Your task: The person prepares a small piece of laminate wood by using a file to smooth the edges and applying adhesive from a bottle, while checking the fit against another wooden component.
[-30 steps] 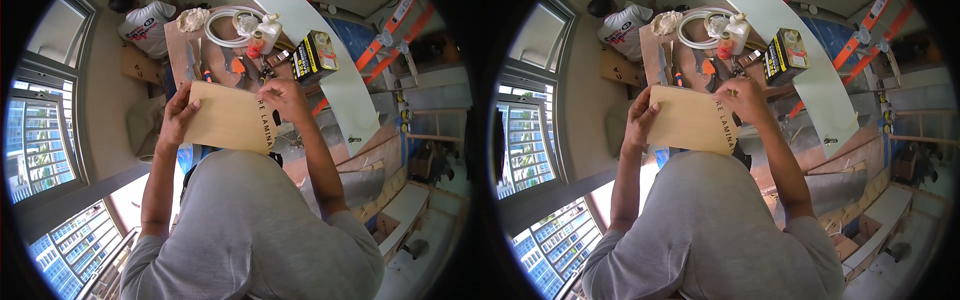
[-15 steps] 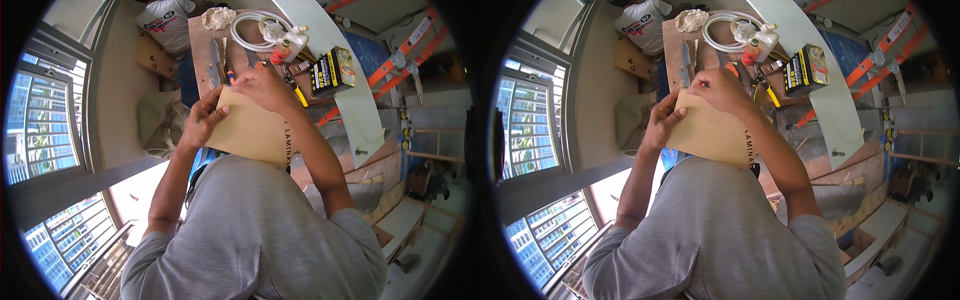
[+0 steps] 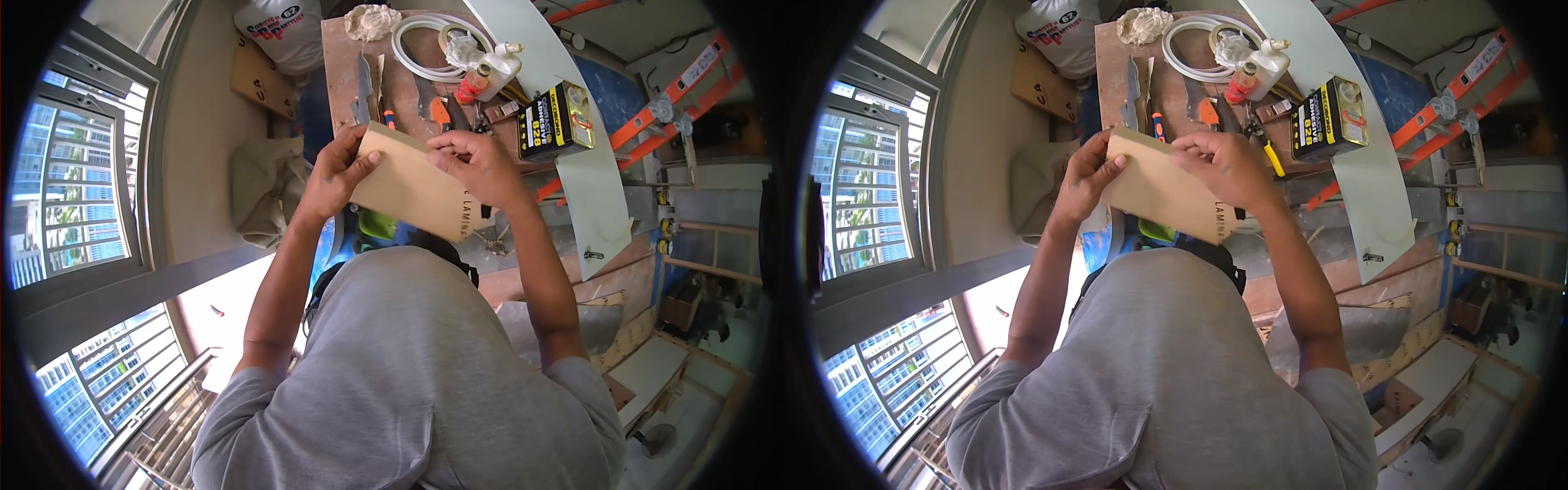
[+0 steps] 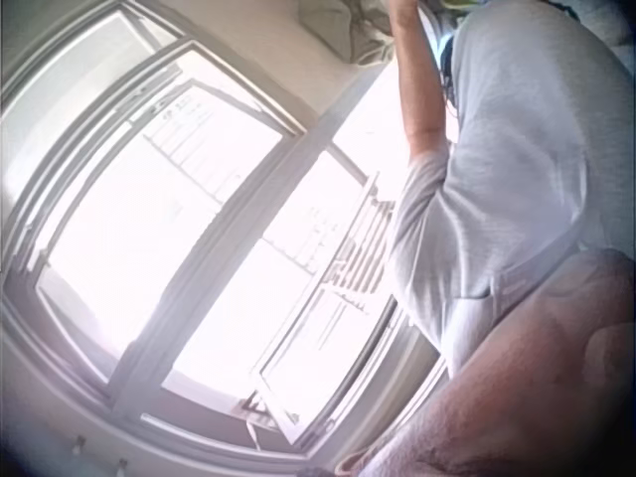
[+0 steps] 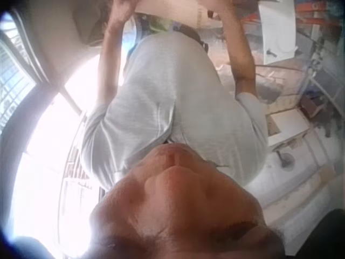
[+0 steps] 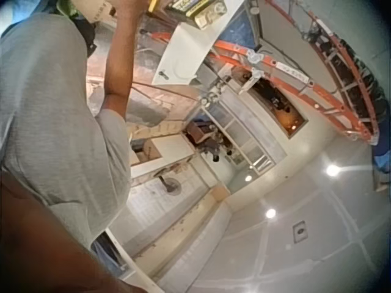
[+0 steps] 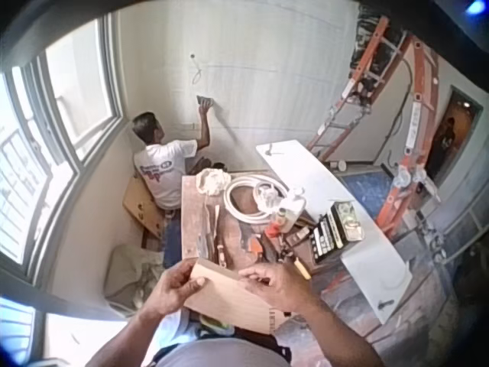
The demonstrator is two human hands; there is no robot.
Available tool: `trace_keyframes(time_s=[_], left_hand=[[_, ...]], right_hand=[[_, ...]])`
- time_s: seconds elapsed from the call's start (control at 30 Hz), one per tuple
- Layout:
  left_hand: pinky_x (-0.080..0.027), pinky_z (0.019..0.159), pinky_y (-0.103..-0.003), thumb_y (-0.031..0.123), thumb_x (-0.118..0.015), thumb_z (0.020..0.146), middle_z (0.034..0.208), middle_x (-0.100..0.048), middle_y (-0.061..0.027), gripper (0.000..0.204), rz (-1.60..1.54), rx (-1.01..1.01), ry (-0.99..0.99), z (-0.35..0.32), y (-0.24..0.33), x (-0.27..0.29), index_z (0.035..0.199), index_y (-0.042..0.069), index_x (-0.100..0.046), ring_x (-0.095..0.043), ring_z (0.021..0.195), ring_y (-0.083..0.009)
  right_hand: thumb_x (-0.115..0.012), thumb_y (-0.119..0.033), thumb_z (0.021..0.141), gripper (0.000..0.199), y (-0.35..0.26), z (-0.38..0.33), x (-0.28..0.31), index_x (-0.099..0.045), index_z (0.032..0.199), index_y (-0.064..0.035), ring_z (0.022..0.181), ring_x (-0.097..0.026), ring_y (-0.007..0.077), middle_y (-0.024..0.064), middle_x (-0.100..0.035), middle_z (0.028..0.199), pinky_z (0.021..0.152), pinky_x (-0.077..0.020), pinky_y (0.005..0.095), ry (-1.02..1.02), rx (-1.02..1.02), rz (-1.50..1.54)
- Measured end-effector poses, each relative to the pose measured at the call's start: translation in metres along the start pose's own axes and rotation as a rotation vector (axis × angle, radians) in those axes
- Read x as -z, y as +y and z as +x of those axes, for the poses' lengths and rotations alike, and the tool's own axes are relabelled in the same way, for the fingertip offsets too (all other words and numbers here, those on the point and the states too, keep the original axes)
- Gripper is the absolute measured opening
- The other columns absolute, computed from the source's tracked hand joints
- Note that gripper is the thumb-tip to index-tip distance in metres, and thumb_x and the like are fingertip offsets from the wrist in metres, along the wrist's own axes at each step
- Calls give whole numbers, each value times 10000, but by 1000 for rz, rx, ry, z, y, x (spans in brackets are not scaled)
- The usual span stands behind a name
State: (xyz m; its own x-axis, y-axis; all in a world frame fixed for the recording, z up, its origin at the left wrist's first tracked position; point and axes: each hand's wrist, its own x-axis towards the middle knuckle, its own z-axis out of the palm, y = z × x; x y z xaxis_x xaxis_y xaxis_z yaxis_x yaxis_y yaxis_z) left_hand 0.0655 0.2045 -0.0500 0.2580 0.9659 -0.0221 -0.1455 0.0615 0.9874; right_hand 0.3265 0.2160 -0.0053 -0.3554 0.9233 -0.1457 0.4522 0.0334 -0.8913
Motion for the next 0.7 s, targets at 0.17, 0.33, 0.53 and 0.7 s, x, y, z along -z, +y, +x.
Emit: trace_keyframes(time_s=[0.17, 0.33, 0.53, 0.7], left_hand=[[-537, 852, -324, 284, -732, 990, 1008, -700, -87, 365, 98, -107, 87, 10, -2, -2, 1168, -25, -657, -668, 949, -146], [-535, 762, -321, 337, -773, 946, 951, -714, -97, 449, 183, 66, 112, 22, 6, -3, 1171, -35, -663, -674, 835, -151], [-530, 809, -283, 246, -764, 927, 955, -689, -37, 315, -167, 27, -192, 84, -3, 6, 1121, 22, -658, -668, 884, -130], [-523, 867, -285, 238, -715, 939, 1013, -678, -35, 330, -330, -37, -278, 111, -11, -19, 1177, 22, -638, -659, 932, -130]], right_hand=[[-755, -178, 969, 327, -24, -12, -12, -689, 1191, 52, 750, -668, 78, 104, -747, 873, 680, -549, 253, 105, 125, -177], [-700, -221, 1022, 300, -8, -5, -24, -670, 1199, 19, 785, -661, 61, 66, -751, 929, 712, -546, 237, 44, 66, 39], [-538, -462, 1088, 554, 40, 31, -14, -550, 1426, -23, 1178, -626, 145, 64, -649, 1327, 1002, -510, 335, -250, -49, 870], [-477, -558, 1077, 621, 57, 24, -24, -504, 1437, -53, 1107, -649, 144, 57, -630, 1249, 946, -537, 329, -119, 67, 882]])
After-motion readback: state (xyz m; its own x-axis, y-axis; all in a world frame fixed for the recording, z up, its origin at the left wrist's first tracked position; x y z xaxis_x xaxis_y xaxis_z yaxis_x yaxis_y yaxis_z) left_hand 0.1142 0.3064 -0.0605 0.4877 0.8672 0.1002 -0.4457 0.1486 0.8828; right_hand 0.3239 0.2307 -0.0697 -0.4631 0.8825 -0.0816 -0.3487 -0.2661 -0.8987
